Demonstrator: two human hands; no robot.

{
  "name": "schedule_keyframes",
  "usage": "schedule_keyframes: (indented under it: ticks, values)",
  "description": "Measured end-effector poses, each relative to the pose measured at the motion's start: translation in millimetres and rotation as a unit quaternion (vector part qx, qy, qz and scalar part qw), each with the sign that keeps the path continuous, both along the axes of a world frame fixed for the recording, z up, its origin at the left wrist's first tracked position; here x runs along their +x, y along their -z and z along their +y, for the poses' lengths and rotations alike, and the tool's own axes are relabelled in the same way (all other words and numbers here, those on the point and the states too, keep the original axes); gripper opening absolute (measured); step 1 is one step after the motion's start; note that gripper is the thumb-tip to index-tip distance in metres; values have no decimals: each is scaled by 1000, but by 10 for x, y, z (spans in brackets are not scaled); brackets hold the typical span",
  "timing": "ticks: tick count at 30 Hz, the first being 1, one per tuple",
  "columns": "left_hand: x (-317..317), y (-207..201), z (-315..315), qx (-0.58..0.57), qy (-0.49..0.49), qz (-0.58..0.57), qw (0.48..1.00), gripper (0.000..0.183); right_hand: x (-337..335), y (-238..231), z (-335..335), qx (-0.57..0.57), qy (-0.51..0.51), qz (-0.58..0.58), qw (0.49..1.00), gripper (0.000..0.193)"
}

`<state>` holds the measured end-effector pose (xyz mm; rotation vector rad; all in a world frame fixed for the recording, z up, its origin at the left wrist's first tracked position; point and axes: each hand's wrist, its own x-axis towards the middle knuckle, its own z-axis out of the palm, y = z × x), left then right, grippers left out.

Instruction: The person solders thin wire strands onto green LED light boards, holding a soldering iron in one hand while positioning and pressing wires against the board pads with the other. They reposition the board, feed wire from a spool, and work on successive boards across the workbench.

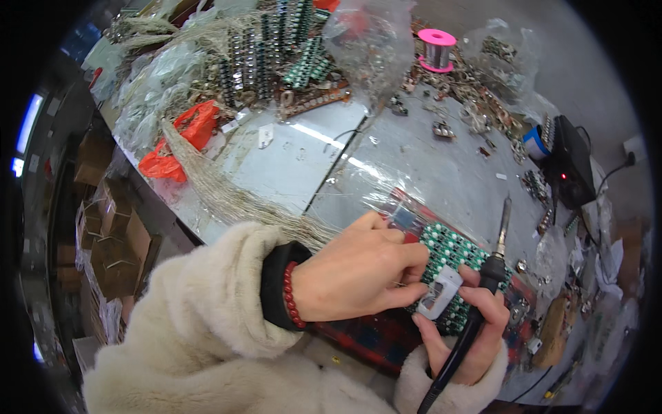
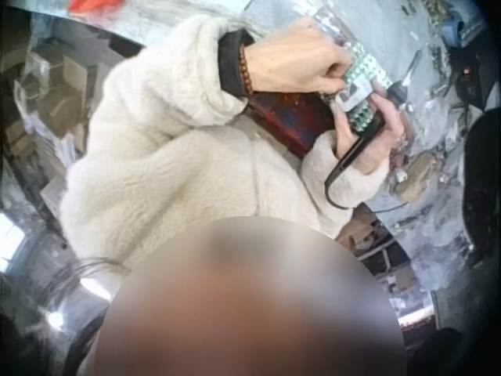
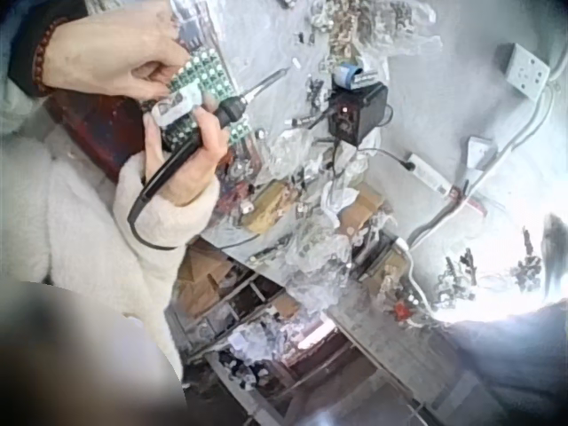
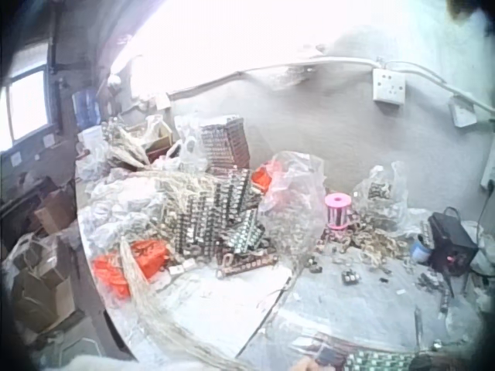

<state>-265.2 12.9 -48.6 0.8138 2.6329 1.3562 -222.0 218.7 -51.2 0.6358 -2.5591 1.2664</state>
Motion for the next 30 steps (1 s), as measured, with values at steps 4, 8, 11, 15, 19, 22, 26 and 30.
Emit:
schedule_keyframes:
  ticks: [4,8,11,15,19,22,26,30]
  values:
    - [-5,14,7,-17,-4,21,1000,17,8,59,50,-27,6,-29,999,69]
    - [-6,-1,1,10,-19,102,995,16,-23,55,51,4,43,-49,998,65]
    - [27,-19,3,25,-11,143,989,15,-29,-47,3,-18,5,17,1000,58]
    - [12,-116,-25,58,6,166,984,15,-38,-157,-108,6,-22,39,999,36]
    - [29,-329,-421,65,-79,75,992,9,-36,-181,-112,-41,15,52,998,27]
    - [187,-446,-803,-79,-139,75,984,21,32,-172,-67,-85,55,43,994,18]
    - [388,-243,-980,-243,-86,111,960,30,59,-119,24,-39,76,16,996,22]
    - [298,0,-1064,-303,-56,119,944,31,47,32,39,-26,73,-4,997,39]
